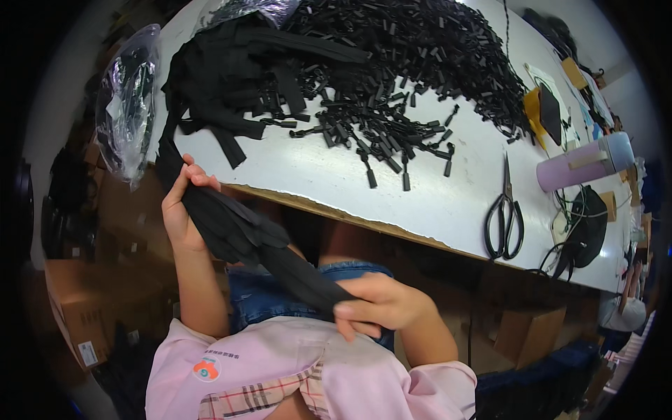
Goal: Assembling plastic clips onto black fabric straps at a workbench.
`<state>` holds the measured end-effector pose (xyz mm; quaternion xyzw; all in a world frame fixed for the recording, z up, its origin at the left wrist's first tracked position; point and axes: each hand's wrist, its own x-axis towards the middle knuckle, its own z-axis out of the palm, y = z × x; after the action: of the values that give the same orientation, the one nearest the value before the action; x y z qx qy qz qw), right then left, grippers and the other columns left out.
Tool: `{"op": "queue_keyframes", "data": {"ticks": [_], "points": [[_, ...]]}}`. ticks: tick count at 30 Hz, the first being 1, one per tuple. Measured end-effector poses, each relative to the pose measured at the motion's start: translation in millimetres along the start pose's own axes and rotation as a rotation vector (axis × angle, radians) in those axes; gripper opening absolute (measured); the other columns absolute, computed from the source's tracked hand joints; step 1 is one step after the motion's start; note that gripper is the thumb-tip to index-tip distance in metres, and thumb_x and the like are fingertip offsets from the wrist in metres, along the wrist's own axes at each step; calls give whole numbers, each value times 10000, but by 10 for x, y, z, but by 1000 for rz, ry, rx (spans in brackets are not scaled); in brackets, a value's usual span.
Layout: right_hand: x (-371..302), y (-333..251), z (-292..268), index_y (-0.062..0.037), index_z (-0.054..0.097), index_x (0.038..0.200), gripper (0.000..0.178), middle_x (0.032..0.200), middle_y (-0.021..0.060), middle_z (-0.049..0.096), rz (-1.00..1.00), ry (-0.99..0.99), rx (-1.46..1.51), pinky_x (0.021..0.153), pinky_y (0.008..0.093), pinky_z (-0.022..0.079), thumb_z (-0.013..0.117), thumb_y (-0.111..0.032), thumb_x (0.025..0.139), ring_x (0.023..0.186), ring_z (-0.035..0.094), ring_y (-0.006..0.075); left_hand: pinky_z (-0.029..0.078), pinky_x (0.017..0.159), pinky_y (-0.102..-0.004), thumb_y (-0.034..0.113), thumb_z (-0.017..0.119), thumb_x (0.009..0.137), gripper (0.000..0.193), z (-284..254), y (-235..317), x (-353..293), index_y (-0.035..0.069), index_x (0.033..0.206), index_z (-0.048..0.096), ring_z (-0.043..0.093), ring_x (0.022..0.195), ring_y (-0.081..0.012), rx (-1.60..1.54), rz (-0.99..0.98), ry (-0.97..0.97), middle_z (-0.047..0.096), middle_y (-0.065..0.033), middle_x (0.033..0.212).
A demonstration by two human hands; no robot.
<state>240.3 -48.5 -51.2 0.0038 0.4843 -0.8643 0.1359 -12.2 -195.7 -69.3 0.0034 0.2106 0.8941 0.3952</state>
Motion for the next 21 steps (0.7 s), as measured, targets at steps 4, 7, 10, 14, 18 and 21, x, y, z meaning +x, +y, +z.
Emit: {"op": "queue_keyframes", "data": {"ticks": [4, 7, 10, 14, 18, 21], "points": [[-31, -251, 183, 97, 514, 816, 178, 592, 101, 565, -426, -8, -11, 367, 201, 345, 395, -36, 830, 371, 428, 84, 474, 682, -397, 52, 471, 798, 167, -7, -251, -124, 61, 963, 455, 549, 691, -194, 237, -84, 131, 533, -93, 772], [231, -375, 300, 131, 464, 951, 221, 606, 128, 567, -350, -68, 93, 382, 226, 365, 403, -45, 832, 391, 457, 119, 480, 673, -393, 43, 474, 792, 191, 67, -434, -286, 43, 981, 452, 560, 698, -220, 351, -129, 128, 546, -114, 781], [673, -240, 282, 68, 358, 1077, 283, 689, 153, 571, -42, -42, 287, 397, 221, 381, 351, -122, 869, 384, 478, 139, 479, 680, -385, 136, 493, 804, 242, -254, -570, -324, 31, 1017, 448, 565, 719, -240, 317, -117, 164, 551, -125, 785], [971, 277, 168, 25, 378, 1050, 254, 688, 163, 573, -16, 107, 530, 370, 227, 415, 366, -147, 863, 365, 491, 172, 476, 680, -383, 326, 508, 793, 411, 73, -556, -362, 24, 1060, 429, 559, 739, -233, 41, -293, 71, 545, -124, 820], [1000, 393, 160, 0, 379, 1065, 262, 689, 158, 574, 87, 114, 567, 374, 227, 430, 378, -165, 862, 391, 516, 185, 468, 691, -382, 192, 503, 802, 309, -102, -568, -396, 26, 1050, 427, 539, 684, -201, 113, -205, 107, 520, -89, 766], [994, 374, 181, 0, 333, 1177, 358, 772, 153, 580, 221, 81, 350, 550, 235, 468, 396, -161, 863, 586, 584, 173, 461, 695, -382, 68, 473, 800, 237, -241, -470, -390, 58, 1032, 424, 516, 665, -164, 144, -198, 120, 479, -59, 722]]}}
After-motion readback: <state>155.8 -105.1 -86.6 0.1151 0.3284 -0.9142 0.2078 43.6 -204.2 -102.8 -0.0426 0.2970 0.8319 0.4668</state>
